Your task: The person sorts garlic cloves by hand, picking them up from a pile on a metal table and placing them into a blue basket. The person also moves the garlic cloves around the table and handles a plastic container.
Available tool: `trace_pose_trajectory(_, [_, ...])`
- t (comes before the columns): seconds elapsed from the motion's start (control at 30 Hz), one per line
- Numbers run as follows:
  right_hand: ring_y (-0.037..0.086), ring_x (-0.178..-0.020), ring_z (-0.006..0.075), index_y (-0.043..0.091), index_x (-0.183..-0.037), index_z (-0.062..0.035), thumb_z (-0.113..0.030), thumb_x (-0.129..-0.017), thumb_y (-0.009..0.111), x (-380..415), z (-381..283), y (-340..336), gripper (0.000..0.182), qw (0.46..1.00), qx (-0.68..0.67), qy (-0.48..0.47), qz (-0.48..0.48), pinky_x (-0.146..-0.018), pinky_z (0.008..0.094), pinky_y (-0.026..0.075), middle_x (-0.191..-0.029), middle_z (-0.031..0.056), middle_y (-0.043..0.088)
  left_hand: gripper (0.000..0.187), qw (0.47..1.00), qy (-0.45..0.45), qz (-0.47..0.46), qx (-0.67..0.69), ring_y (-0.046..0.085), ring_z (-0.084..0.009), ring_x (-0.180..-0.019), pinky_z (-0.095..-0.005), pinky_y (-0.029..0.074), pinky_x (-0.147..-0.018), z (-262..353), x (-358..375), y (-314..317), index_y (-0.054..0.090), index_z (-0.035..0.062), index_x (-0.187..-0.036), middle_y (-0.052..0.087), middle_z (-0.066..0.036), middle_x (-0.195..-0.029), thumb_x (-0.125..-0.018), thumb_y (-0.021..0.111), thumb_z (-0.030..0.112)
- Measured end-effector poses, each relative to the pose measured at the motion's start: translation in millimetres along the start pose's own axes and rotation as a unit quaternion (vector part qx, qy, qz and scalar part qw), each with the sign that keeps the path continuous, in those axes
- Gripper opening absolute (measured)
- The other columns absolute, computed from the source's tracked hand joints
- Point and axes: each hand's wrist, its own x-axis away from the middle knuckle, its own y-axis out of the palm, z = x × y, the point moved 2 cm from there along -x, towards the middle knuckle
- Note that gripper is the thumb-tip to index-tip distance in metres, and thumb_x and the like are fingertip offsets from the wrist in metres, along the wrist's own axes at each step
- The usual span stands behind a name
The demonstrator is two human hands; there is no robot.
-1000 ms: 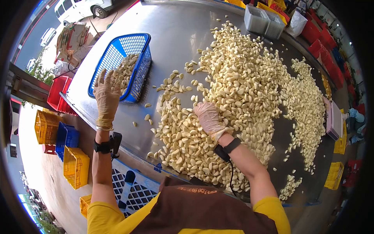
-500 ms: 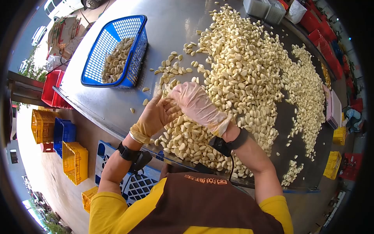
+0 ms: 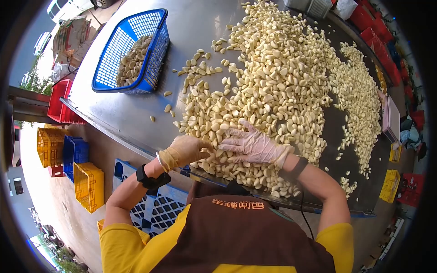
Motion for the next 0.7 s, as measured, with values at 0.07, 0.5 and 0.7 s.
trace_pose_trajectory(0.07, [0.030, -0.146, 0.0209, 0.046, -0.146, -0.0279, -0.051, -0.091, 0.057, 4.0, 17.6, -10.0, 0.060, 0.999, 0.020, 0.021, 0.019, -0.121, 0.0559, 0.008, -0.149, -0.0049, 0.046, 0.024, 0.999, -0.029, 0.009, -0.034, 0.068, -0.0276, -0.073, -0.0393, 0.051, -0.068, 1.0, -5.0, -7.7, 0.072, 0.0254, -0.106, 0.070, -0.006, -0.076, -0.087, 0.068, 0.041])
trace_pose_trajectory(0.5, [0.039, -0.140, 0.0175, 0.052, -0.141, -0.0297, -0.039, -0.096, 0.057, 22.0, 70.6, -6.1, 0.047, 0.976, 0.105, 0.154, 0.109, -0.121, 0.0529, 0.009, -0.144, -0.0068, 0.052, 0.030, 0.984, 0.084, 0.076, -0.136, 0.069, -0.0303, -0.074, -0.0436, 0.051, -0.062, 21.3, -46.8, 25.9, 0.069, 0.0197, -0.108, 0.070, -0.009, -0.077, -0.082, 0.071, 0.032])
trace_pose_trajectory(0.7, [0.037, -0.141, 0.0208, 0.051, -0.142, -0.0222, -0.033, -0.092, 0.062, 29.3, 59.2, -12.2, 0.051, 0.964, 0.036, 0.199, 0.174, -0.120, 0.0502, 0.012, -0.147, -0.0014, 0.049, 0.027, 0.959, 0.116, 0.100, 0.237, 0.062, -0.0197, -0.064, -0.0356, 0.047, -0.058, -9.0, -46.0, 25.7, 0.066, 0.0109, -0.097, 0.064, -0.004, -0.071, -0.097, 0.059, 0.037])
